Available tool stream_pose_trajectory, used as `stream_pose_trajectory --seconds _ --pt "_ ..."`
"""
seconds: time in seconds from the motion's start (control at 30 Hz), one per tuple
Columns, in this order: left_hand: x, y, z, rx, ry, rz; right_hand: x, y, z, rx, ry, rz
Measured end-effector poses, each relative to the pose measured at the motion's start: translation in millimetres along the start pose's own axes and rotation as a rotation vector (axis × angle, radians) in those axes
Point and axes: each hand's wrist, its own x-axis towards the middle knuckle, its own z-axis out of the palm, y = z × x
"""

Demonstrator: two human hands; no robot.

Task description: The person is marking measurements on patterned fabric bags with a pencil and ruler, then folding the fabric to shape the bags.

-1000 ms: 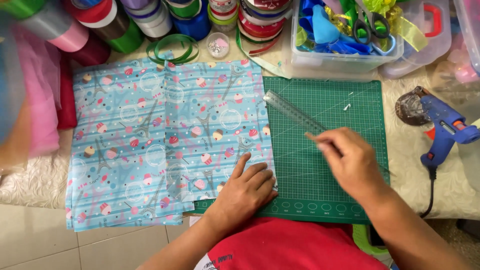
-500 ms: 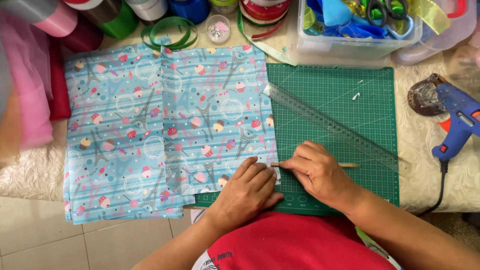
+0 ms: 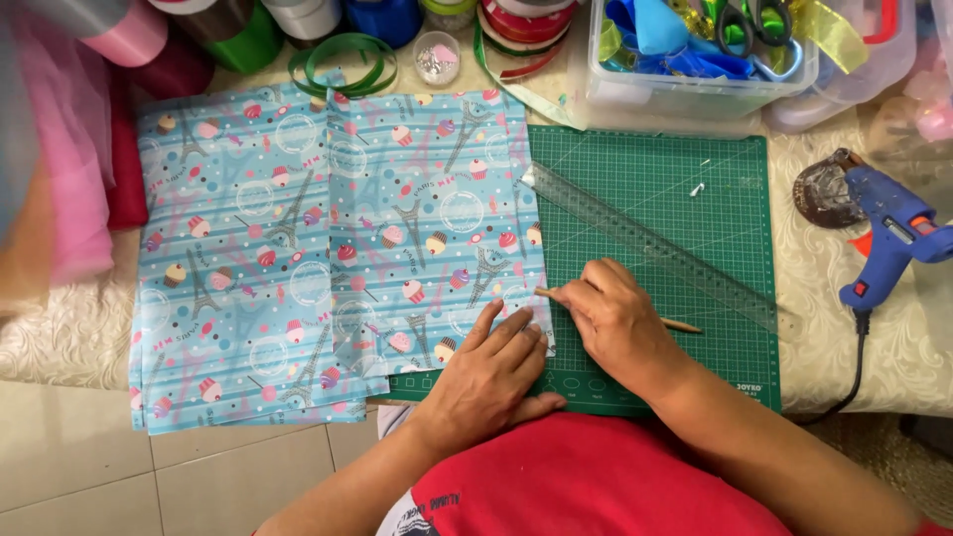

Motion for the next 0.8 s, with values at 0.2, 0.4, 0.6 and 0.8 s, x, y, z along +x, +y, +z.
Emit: stream_pose_trajectory --seconds 0.2,0.4,0.6,0.8 --pt "2.5 -4.0 -1.1 0.016 0.022 0.005 -11.2 -14.4 -10.5 0.064 -0.079 0.047" --pt "2.1 -1.9 -4.7 0.045 -0.006 0.007 23.3 18.9 8.0 0.015 0.009 0.018" --pt "0.2 0.2 -4.7 -0.05 0.058 -0.089 17.6 18.8 -4.0 0.134 -0.13 0.103" --pt "6.5 -2.5 -7.4 -0.358 0.142 -0.341 -15.0 -2.6 -19.0 0.108 -0.164 0.016"
